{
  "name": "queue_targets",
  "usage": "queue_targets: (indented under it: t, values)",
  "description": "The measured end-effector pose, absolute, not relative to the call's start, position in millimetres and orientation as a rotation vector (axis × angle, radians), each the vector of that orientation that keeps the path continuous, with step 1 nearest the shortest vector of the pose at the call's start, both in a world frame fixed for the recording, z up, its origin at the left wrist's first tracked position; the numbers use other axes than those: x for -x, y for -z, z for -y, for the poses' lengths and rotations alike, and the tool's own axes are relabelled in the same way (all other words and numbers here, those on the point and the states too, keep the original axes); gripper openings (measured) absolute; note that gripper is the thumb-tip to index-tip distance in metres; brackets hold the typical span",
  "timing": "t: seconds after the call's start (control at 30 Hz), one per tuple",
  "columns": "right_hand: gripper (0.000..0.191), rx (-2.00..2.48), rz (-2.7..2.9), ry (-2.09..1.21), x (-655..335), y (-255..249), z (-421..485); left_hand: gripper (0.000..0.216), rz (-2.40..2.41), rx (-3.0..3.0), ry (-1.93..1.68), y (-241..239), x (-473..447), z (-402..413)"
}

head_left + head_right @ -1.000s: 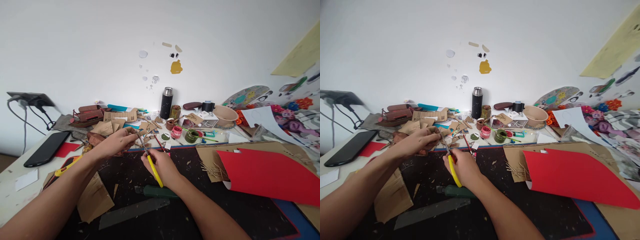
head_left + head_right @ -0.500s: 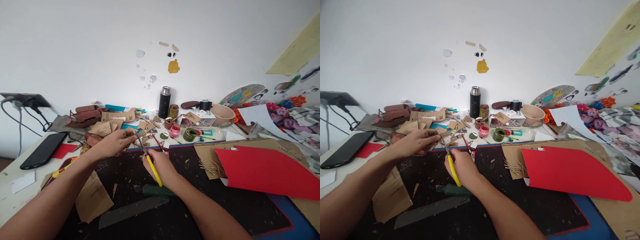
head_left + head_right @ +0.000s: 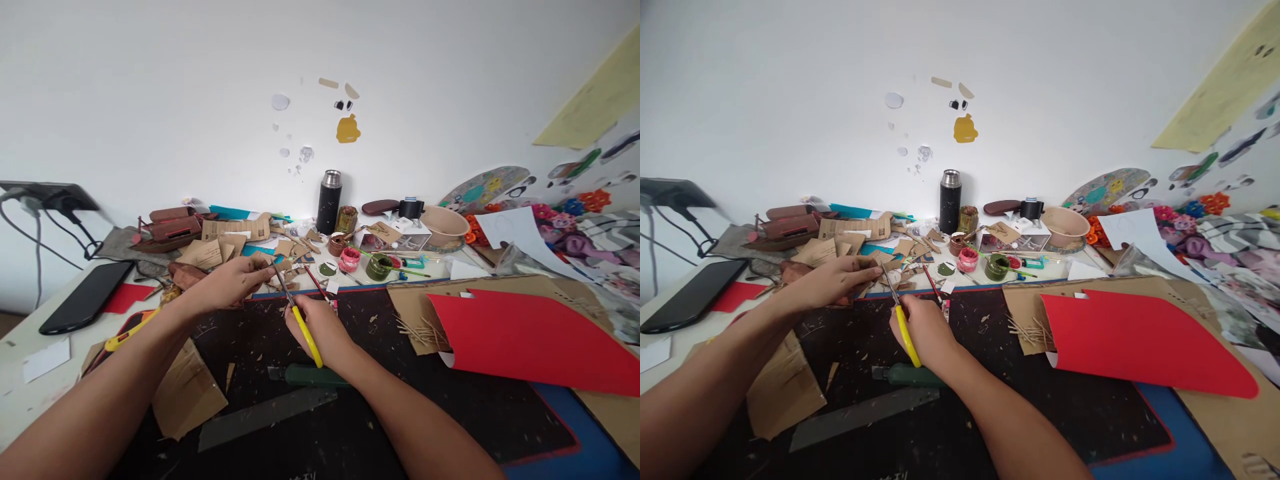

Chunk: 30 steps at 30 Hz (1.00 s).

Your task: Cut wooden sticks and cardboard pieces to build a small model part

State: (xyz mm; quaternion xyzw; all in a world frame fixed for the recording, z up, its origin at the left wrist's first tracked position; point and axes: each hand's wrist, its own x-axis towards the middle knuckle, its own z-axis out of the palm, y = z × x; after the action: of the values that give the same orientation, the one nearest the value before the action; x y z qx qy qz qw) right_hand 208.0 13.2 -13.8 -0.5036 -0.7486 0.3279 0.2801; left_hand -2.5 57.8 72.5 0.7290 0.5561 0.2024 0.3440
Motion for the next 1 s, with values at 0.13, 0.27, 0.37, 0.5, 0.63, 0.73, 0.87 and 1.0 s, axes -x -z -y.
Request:
queue_targets:
  t: [0.13, 0.27, 0.37, 0.5, 0.63, 0.73, 0.87, 1.0]
  values:
    - [0.014, 1.328, 2.015, -0.874, -209, 13, -13, 0.047, -1.447, -1.901, -0.533, -75, 0, -57]
    - [0.013, 1.333, 2.027, -0.885, -209, 12, -14, 0.049, -1.455, -1.876, -0.565, -70, 2, -59]
    - [0.012, 1.379, 2.022, -0.875, -207, 10, -14, 0.049, -1.44, -1.872, -0.578, -66, 4, -60]
    - [0.012, 1.398, 2.028, -0.868, -206, 9, -15, 0.049, -1.411, -1.883, -0.573, -64, 6, -61]
    - [0.013, 1.388, 2.026, -0.877, -207, 7, -15, 0.048, -1.411, -1.883, -0.552, -64, 5, -62]
    - [0.013, 1.392, 2.024, -0.891, -207, 10, -15, 0.048, -1.422, -1.898, -0.558, -63, 5, -61]
    - [0.016, 1.37, 1.947, -0.917, -204, 18, -14, 0.049, -1.43, -1.907, -0.535, -64, 10, -62]
    - [0.017, 1.299, 1.743, -1.145, -206, 16, -14, 0.053, -1.459, -1.967, -0.51, -69, 14, -66]
